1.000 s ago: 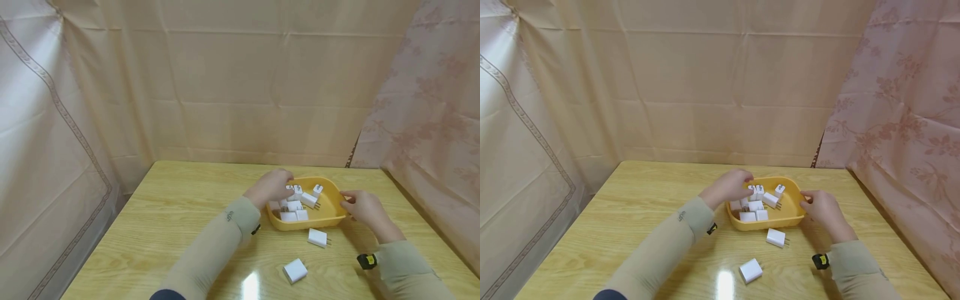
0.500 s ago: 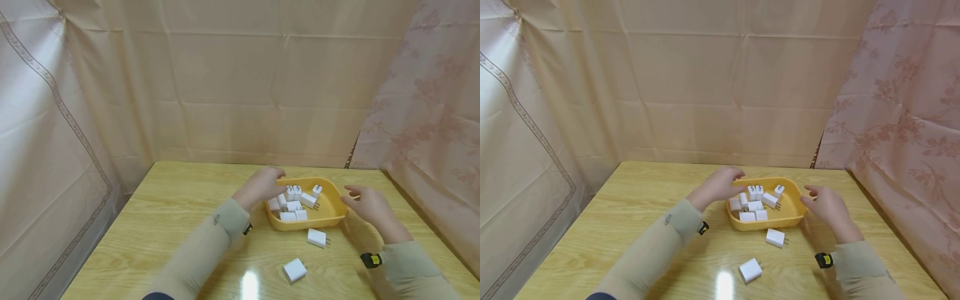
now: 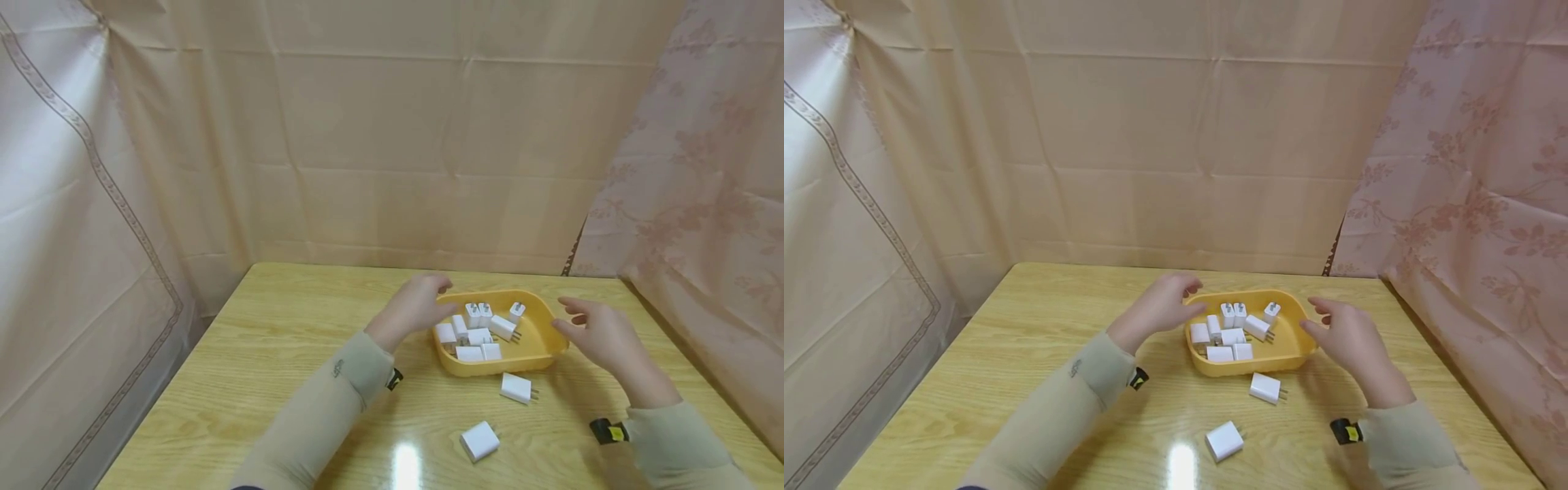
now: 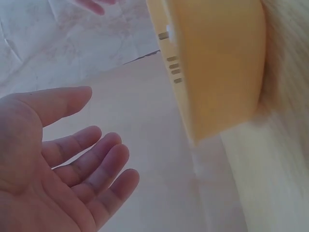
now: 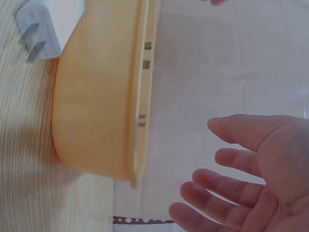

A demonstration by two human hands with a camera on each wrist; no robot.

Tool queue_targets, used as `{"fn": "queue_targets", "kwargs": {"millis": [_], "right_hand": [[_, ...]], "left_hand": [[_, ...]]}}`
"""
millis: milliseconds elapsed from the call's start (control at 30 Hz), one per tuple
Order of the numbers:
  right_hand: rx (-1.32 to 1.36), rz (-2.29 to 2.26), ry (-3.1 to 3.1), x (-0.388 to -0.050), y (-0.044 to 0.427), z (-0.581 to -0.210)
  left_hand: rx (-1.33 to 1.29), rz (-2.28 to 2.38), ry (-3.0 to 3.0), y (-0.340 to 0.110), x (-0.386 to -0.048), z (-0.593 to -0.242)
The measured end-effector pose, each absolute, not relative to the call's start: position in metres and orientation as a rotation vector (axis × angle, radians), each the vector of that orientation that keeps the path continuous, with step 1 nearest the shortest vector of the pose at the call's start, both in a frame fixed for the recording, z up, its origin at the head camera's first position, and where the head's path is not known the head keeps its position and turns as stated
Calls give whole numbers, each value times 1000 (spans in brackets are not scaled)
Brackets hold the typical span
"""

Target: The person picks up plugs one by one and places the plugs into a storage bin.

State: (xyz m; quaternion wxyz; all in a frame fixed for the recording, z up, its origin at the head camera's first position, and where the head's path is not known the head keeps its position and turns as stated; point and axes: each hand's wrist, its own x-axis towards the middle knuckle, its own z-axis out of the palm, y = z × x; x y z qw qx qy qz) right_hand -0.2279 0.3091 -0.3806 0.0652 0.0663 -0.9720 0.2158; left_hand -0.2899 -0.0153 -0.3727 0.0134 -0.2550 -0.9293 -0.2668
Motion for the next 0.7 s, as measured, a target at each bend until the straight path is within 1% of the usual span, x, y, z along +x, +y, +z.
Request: {"fn": "queue_targets", "kwargs": {"millis": [433, 700], "right_hand": [[287, 633, -2871, -212, 288, -377], [324, 633, -2851, -204, 277, -380]], "left_hand": [[-756, -819, -2823, -21, -284, -392], [-675, -913, -2860, -22, -280, -398]]}}
